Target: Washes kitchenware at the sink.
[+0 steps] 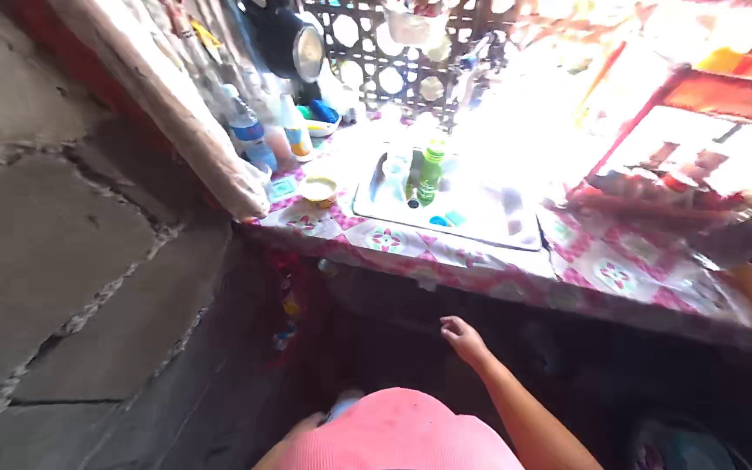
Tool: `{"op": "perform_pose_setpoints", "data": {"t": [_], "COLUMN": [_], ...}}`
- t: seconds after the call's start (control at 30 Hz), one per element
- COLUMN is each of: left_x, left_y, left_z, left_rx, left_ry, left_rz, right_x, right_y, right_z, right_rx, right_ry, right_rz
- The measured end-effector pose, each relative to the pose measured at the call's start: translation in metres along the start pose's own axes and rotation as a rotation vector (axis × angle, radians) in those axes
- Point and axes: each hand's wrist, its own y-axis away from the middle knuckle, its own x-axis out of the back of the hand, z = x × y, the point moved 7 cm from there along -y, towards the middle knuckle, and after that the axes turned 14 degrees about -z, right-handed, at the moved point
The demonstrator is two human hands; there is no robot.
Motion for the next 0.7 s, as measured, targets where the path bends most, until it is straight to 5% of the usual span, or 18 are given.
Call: {"op": "perform_pose_setpoints", "data": {"t": [0.17,0.3,0.47,0.6,0.7], "left_x": [0.106,0.227,0.365,0.441,0.47], "left_y": [0.011,0.045,0.083,0.089,0.089], "left_z": [0.06,0.134,0.22,0.251,0.259], "left_rx": [-0.12,-0.385,-0.674,-0.506,-0.358], "left_ry": [0.423,0.411,0.409,0.356,0.469], "left_rz": [0.353,0.646,0.86,0.897,0.936], "right_x": [0.045,0.074,0.195,0.255,0.266], "right_y": [-0.075,-0.109,-0.172,-0.204,-0.228], "right_z": [-0.134,-0.199,-0.186,-0.127,-0.106], "right_rx": [0.388,0.633,0.161,-0.164,-0.274], "right_ry": [0.0,0.306,0.243,0.13,0.356], "right_rz": [0.103,0.361,0.434,0.403,0.344]}}
